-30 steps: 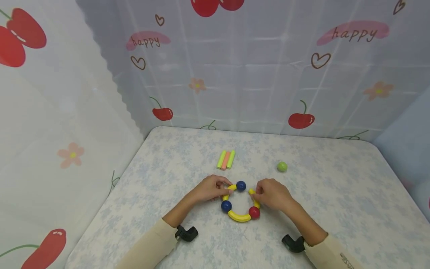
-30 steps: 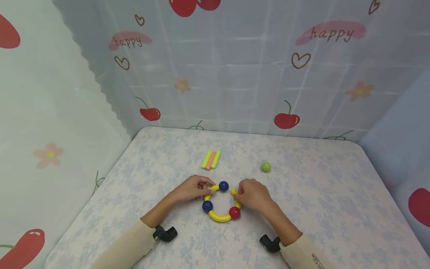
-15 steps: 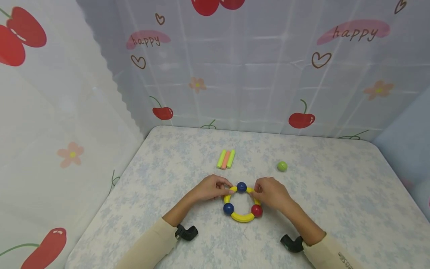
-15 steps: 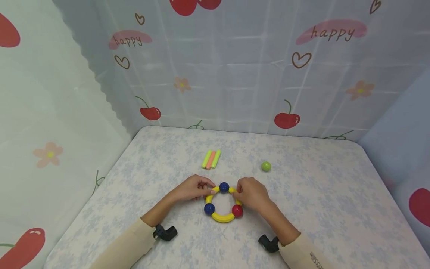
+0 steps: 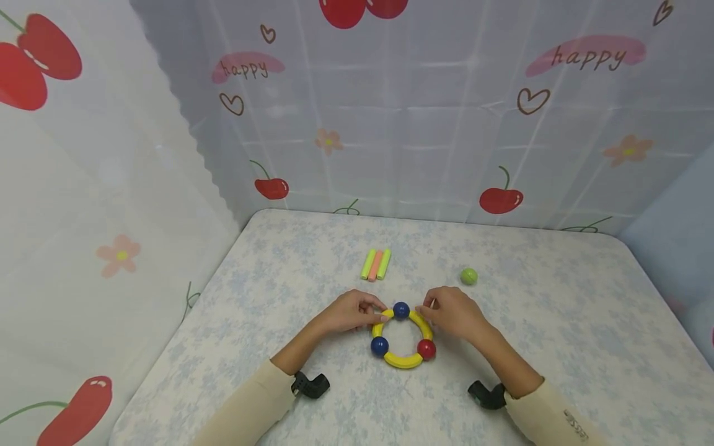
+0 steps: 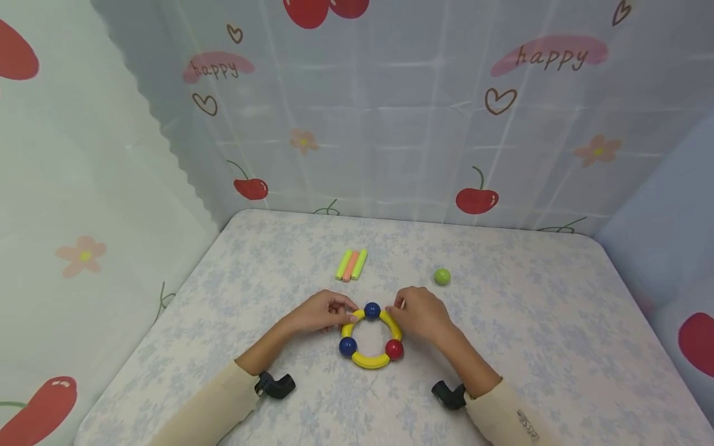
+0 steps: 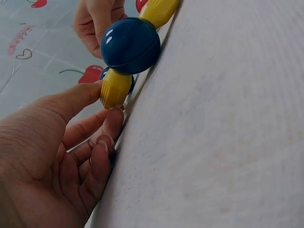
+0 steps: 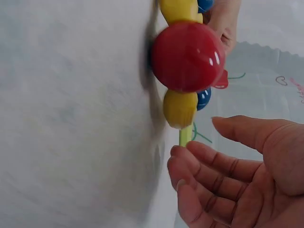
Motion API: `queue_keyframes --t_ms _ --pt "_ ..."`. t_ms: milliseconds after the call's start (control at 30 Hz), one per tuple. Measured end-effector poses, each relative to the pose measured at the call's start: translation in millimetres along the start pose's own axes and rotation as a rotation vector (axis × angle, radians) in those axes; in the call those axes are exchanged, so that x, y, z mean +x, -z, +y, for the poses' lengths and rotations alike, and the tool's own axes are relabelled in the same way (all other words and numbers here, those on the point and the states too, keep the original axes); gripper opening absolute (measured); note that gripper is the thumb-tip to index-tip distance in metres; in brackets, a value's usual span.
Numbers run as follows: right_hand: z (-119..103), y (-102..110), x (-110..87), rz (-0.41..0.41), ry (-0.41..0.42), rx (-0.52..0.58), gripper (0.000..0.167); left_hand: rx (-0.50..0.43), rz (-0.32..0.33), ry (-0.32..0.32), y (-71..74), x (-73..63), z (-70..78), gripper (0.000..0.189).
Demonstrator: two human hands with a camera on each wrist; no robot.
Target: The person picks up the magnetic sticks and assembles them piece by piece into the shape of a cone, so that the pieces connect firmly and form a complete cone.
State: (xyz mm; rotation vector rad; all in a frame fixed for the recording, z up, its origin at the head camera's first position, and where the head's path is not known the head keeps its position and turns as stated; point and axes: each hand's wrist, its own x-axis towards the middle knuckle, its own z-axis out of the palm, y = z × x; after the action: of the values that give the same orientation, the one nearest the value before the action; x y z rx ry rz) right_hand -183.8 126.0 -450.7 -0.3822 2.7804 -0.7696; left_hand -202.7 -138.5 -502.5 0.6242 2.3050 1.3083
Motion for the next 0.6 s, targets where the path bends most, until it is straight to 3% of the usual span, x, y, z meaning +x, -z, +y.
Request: queue_keyframes --t_ms 267,600 --pt "-6 16 41.1 0.026 0.086 0.069 0.02 -0.011 -0.002 0.017 0.8 -0.2 -0.4 0.021" --pt "-4 8 96.8 -0.023 0.053 0.071 0.026 -0.033 -0.002 0.027 0.1 -0.6 -0.4 0.019"
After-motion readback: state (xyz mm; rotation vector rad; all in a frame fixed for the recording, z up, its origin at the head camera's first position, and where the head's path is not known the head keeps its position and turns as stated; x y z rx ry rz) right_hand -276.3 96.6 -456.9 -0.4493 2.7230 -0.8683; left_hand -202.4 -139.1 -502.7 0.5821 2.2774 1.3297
